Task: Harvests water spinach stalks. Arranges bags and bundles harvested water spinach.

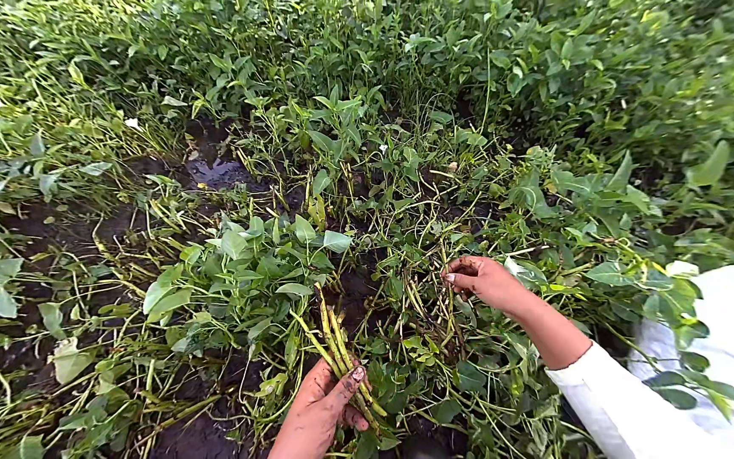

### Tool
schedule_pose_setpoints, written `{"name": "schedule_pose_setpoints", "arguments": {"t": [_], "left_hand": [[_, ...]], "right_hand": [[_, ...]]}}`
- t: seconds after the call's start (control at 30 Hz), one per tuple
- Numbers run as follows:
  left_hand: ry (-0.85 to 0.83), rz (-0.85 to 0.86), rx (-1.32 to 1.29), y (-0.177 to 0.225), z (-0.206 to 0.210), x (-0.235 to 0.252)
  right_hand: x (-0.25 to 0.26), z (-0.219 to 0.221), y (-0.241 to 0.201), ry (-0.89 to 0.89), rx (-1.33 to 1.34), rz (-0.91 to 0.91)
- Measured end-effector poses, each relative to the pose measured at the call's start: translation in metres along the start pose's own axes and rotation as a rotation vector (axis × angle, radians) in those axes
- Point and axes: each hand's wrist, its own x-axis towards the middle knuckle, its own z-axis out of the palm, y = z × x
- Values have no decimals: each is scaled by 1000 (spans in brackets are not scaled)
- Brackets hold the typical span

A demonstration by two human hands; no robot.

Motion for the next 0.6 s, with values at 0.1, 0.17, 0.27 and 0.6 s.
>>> {"name": "schedule_pose_setpoints", "arguments": {"t": [0.1, 0.17, 0.27, 0.6], "left_hand": [[14, 2, 14, -2, -3, 2], [21, 4, 44, -1, -3, 5], [-17, 10, 102, 12, -8, 7], [389, 115, 106, 97, -134, -78]], "right_hand": [[-9, -3, -40, -66, 58, -47], [-16, 6, -73, -128, 101, -46], [-24, 39, -119, -293, 117, -44], [-44, 242, -210, -322, 714, -250]]}}
